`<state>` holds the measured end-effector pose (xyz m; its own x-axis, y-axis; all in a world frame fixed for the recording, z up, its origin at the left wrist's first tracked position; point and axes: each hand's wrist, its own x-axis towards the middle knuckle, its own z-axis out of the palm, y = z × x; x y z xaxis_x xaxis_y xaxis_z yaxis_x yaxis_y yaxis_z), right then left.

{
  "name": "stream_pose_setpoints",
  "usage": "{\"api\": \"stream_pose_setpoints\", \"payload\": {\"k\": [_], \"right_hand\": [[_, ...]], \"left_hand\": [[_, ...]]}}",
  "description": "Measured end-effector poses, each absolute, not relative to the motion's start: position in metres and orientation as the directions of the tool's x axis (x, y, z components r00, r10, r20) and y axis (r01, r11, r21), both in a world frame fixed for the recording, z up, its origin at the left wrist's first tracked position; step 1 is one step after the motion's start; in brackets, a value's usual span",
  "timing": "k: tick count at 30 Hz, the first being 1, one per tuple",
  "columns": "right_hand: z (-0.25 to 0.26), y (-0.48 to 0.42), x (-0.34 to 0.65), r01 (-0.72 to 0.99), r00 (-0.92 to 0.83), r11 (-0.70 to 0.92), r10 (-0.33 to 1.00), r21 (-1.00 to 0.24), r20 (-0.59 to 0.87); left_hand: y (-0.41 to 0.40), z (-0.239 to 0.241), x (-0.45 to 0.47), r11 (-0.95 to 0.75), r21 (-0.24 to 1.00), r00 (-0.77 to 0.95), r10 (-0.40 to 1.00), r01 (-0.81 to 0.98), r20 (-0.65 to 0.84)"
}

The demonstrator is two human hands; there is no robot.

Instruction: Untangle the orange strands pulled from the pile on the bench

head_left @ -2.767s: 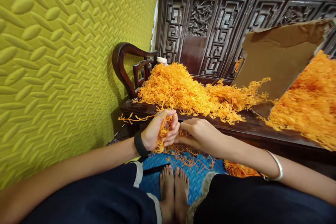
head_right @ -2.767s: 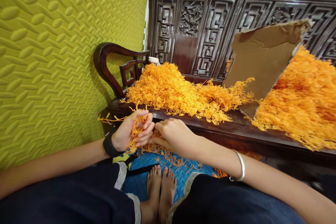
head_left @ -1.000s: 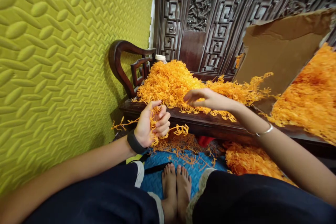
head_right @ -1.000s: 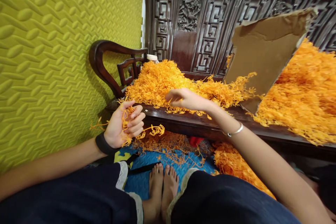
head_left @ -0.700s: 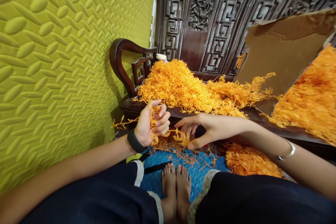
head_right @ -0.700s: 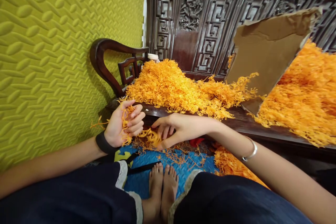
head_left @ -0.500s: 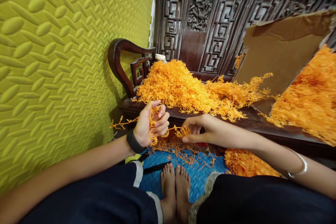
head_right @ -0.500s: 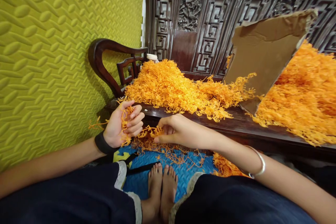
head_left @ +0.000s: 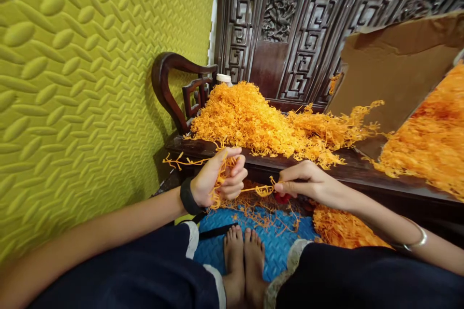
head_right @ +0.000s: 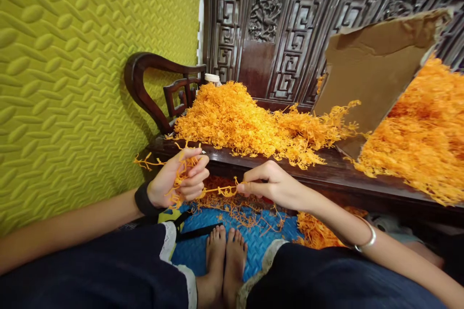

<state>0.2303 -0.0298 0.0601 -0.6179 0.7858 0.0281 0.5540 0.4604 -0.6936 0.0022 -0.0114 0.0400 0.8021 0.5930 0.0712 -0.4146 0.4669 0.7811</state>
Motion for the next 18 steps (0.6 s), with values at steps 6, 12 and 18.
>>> {"api": "stream_pose_setpoints", "payload": {"k": [6,12,18], "right_hand": [[0.062,-0.029,0.245,0.533,-0.746,0.447,0.649,-0.718,-0.150],[0.060,-0.026,0.279,0.652,-0.633,0.405,0.756,-0.641,-0.166],[0.062,0.002,0.293,0.851,-0.400,0.462,0.878,-0.250,0.264]], "left_hand": [[-0.016,0.038,0.001,0.511,0.815,0.871,0.491,-0.274,-0.015],[-0.005,0.042,-0.015,0.480,0.798,0.807,0.590,-0.365,0.014],[0.002,0.033,-0.010,0.509,0.766,0.779,0.627,-0.394,-0.016]]}}
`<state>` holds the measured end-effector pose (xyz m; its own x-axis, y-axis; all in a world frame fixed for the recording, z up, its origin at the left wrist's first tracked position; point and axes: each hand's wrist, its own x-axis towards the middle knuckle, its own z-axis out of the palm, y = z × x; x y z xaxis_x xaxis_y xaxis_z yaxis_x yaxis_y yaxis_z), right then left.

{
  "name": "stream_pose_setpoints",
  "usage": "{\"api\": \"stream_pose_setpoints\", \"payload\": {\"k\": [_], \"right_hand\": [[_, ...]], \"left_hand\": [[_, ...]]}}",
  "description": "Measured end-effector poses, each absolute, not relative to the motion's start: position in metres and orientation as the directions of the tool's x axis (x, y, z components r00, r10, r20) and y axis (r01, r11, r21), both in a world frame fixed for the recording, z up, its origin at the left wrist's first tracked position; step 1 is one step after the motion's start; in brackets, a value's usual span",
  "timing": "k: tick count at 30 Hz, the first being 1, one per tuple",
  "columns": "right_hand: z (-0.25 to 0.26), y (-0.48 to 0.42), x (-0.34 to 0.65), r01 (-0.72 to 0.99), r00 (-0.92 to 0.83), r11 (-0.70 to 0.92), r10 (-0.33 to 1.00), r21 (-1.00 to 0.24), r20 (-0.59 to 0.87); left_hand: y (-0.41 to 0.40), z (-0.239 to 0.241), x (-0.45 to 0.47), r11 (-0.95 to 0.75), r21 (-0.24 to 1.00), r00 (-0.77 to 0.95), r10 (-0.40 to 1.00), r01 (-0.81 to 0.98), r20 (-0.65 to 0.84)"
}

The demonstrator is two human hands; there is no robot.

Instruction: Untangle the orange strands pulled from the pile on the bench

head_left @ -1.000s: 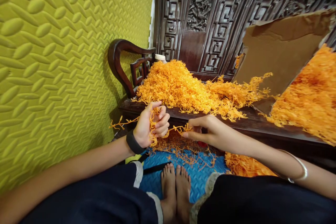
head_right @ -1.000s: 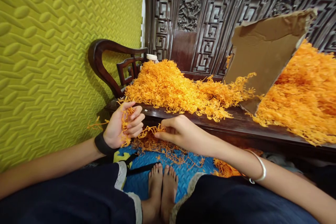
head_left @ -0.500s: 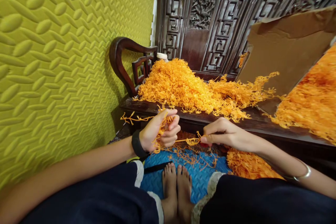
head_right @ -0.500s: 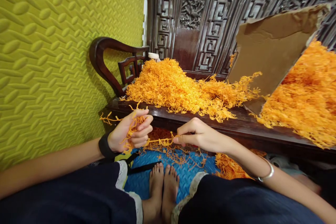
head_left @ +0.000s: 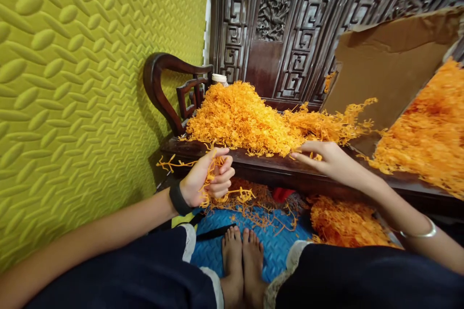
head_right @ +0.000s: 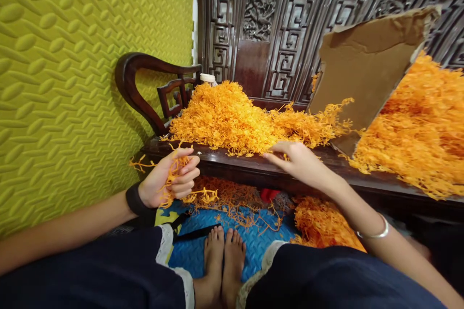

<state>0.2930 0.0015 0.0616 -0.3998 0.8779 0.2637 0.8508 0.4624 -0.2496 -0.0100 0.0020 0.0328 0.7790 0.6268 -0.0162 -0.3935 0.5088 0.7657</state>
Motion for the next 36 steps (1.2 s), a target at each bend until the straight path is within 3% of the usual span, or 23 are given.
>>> {"api": "stream_pose_setpoints", "payload": {"k": [3,7,15,21,23,26,28,29,31,33,36], "right_hand": [[0.070,0.030,0.302,0.913,-0.362,0.404,0.864,-0.053,0.351],[0.081,0.079,0.305,0.943,-0.312,0.332,0.847,0.029,0.431],[0.075,0.141,0.290,0.986,-0.169,0.155,0.922,0.068,0.347],[0.072,0.139,0.282,0.991,-0.130,0.128,0.915,0.031,0.382],[0.077,0.125,0.275,0.980,-0.165,0.196,0.908,-0.043,0.386],[0.085,0.087,0.257,0.770,-0.456,0.486,0.872,-0.412,0.177],[0.087,0.054,0.238,0.513,-0.716,0.511,0.698,-0.690,-0.015],[0.086,0.037,0.228,0.443,-0.789,0.470,0.608,-0.763,-0.084],[0.083,0.005,0.209,0.364,-0.849,0.386,0.512,-0.847,-0.131],[0.079,-0.019,0.195,0.339,-0.844,0.362,0.526,-0.869,-0.110],[0.077,-0.039,0.189,0.382,-0.808,0.482,0.588,-0.789,-0.032]], "left_hand": [[0.000,0.030,-0.008,0.514,0.767,0.777,0.629,-0.384,-0.032],[-0.002,0.031,-0.006,0.516,0.770,0.787,0.616,-0.376,-0.029],[-0.003,0.033,-0.002,0.519,0.767,0.791,0.611,-0.377,-0.025],[-0.003,0.035,-0.003,0.508,0.746,0.770,0.637,-0.431,0.011],[-0.005,0.039,-0.004,0.485,0.729,0.730,0.683,-0.482,0.028],[-0.009,0.049,-0.006,0.420,0.706,0.639,0.767,-0.570,0.059],[-0.012,0.055,-0.006,0.389,0.703,0.603,0.794,-0.595,0.072],[-0.013,0.058,-0.006,0.383,0.705,0.599,0.798,-0.598,0.074],[-0.015,0.061,-0.006,0.383,0.708,0.601,0.796,-0.594,0.074],[-0.015,0.061,-0.006,0.384,0.710,0.606,0.792,-0.590,0.075],[-0.015,0.059,-0.007,0.390,0.714,0.624,0.777,-0.581,0.083]]}}
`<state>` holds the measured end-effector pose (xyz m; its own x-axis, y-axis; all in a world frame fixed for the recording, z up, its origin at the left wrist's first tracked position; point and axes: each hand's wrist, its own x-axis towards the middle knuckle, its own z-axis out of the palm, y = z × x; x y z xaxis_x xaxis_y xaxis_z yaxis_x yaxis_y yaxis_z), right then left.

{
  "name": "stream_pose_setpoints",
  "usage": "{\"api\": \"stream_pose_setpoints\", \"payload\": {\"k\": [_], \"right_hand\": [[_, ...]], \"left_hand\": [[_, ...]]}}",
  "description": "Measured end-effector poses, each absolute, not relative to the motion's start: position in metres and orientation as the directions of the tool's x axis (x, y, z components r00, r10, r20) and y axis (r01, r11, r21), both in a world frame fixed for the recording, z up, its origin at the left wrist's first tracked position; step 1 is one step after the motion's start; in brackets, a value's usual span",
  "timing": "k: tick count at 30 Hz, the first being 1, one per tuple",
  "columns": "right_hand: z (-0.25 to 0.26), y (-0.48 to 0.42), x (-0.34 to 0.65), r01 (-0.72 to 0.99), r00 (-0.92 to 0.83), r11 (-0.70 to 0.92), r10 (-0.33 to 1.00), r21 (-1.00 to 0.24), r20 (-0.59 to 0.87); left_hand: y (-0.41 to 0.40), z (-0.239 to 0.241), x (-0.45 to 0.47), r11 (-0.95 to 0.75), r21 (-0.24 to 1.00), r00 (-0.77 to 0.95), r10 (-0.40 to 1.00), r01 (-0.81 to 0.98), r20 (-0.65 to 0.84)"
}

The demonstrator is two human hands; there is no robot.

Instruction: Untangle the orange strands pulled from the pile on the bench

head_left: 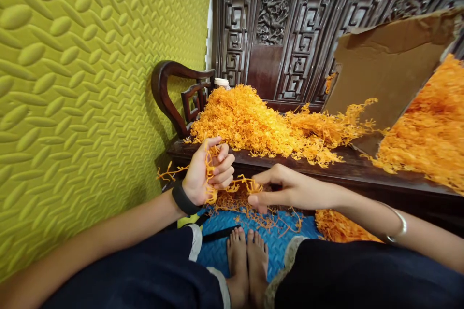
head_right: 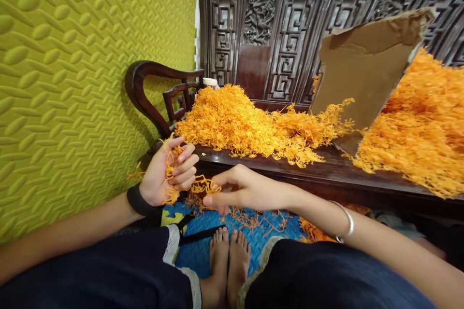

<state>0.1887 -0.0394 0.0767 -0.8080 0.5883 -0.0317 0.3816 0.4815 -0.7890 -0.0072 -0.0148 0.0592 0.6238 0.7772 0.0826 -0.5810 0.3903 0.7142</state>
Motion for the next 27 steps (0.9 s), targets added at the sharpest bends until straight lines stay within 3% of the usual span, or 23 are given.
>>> {"api": "stream_pose_setpoints", "payload": {"k": [5,10,12,14,17,19,23,25,27], "right_hand": [[0.079,-0.043,0.207,0.460,-0.816,0.672,0.578,-0.580,0.022],[0.078,-0.043,0.247,0.538,-0.821,0.543,0.510,-0.645,-0.256],[0.075,-0.042,0.263,0.594,-0.763,0.467,0.584,-0.655,-0.276],[0.070,-0.037,0.276,0.657,-0.658,0.457,0.735,-0.600,-0.161],[0.057,-0.015,0.287,0.791,-0.468,0.478,0.875,-0.382,0.125],[0.049,0.009,0.291,0.854,-0.362,0.446,0.880,-0.269,0.309],[0.048,0.069,0.295,0.891,-0.220,0.403,0.785,-0.208,0.579],[0.056,0.097,0.296,0.902,-0.144,0.373,0.738,-0.219,0.659],[0.065,0.119,0.294,0.904,-0.085,0.332,0.758,-0.269,0.647]], "left_hand": [[-0.018,0.053,-0.005,0.432,0.739,0.711,0.697,-0.517,0.091],[-0.016,0.050,-0.007,0.428,0.788,0.756,0.650,-0.443,0.072],[-0.010,0.049,-0.012,0.404,0.766,0.695,0.714,-0.500,0.078],[-0.005,0.048,-0.015,0.392,0.744,0.642,0.764,-0.542,0.065],[-0.002,0.045,-0.013,0.417,0.734,0.634,0.773,-0.537,0.025],[-0.002,0.043,-0.008,0.440,0.733,0.651,0.759,-0.519,0.004],[-0.003,0.040,-0.004,0.452,0.731,0.659,0.752,-0.510,-0.005],[-0.003,0.041,-0.005,0.448,0.729,0.652,0.758,-0.517,-0.004],[-0.004,0.042,-0.006,0.447,0.727,0.647,0.763,-0.521,-0.006]]}}
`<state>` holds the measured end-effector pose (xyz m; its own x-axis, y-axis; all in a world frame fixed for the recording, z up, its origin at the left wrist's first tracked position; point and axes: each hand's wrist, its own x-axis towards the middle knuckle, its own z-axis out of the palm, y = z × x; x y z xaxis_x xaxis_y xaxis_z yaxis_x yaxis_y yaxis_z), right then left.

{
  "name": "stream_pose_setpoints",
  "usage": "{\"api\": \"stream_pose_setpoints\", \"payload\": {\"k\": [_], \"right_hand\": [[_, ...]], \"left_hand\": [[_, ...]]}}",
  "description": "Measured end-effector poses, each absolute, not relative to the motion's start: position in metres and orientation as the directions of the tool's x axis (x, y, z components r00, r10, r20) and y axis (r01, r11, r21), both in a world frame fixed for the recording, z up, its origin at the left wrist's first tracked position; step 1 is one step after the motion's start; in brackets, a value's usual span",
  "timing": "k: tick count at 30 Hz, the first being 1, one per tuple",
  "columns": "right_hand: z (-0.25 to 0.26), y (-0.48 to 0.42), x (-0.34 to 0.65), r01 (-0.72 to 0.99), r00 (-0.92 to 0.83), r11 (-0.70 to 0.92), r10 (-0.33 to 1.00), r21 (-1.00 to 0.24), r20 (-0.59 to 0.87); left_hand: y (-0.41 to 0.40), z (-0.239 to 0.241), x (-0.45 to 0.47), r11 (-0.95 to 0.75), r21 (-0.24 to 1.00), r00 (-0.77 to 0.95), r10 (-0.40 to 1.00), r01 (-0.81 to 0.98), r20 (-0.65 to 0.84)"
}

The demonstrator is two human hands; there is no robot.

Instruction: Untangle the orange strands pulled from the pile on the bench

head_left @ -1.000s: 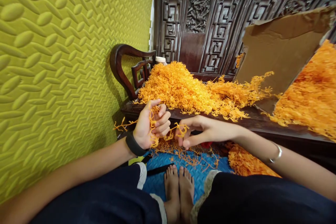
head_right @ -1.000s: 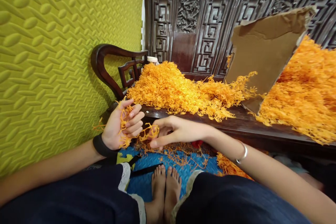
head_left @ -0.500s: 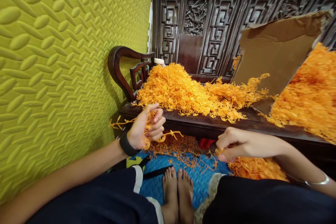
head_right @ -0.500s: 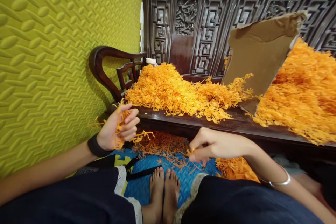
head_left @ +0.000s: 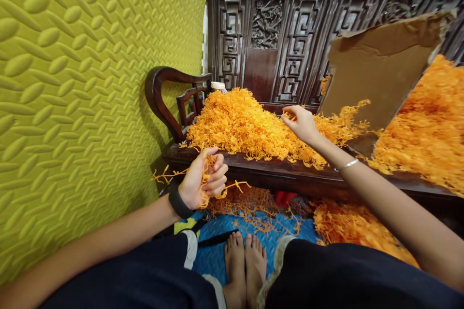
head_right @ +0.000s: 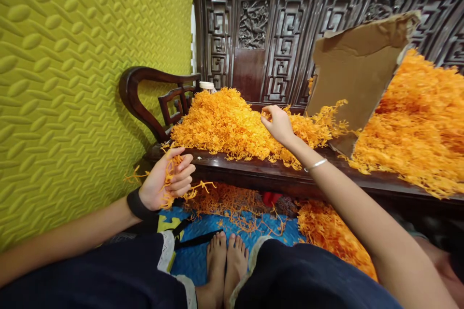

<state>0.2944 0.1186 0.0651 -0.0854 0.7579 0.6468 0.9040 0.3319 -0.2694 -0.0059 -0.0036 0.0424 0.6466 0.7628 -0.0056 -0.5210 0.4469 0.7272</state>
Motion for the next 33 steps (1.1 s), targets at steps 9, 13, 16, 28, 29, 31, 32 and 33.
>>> {"api": "stream_pose_setpoints", "payload": {"k": [9,13,16,28,29,31,32,33], "right_hand": [[0.088,0.105,0.265,0.811,-0.290,0.450,0.864,-0.373,0.411],[0.104,0.060,0.228,0.624,-0.433,0.593,0.805,-0.509,0.407],[0.113,0.018,0.201,0.431,-0.611,0.594,0.746,-0.679,0.265],[0.054,-0.028,0.164,0.570,-0.767,0.492,0.605,-0.659,-0.212],[0.047,-0.026,0.160,0.542,-0.716,0.394,0.679,-0.742,-0.163],[0.037,-0.025,0.153,0.388,-0.643,0.213,0.760,-0.897,-0.098],[0.035,-0.026,0.150,0.292,-0.631,0.147,0.772,-0.945,-0.075],[0.034,-0.028,0.149,0.210,-0.631,0.100,0.774,-0.973,-0.057]], "left_hand": [[-0.007,0.048,-0.003,0.423,0.722,0.639,0.768,-0.547,0.034],[-0.007,0.047,-0.001,0.404,0.721,0.628,0.776,-0.564,0.056],[-0.007,0.049,-0.002,0.387,0.716,0.612,0.788,-0.580,0.070],[-0.016,0.068,-0.008,0.314,0.693,0.544,0.828,-0.649,0.134],[-0.016,0.068,-0.007,0.309,0.695,0.545,0.827,-0.649,0.141],[-0.016,0.067,-0.006,0.301,0.701,0.549,0.822,-0.646,0.153],[-0.016,0.066,-0.006,0.300,0.703,0.553,0.818,-0.645,0.157],[-0.016,0.065,-0.006,0.304,0.704,0.559,0.814,-0.642,0.158]]}}
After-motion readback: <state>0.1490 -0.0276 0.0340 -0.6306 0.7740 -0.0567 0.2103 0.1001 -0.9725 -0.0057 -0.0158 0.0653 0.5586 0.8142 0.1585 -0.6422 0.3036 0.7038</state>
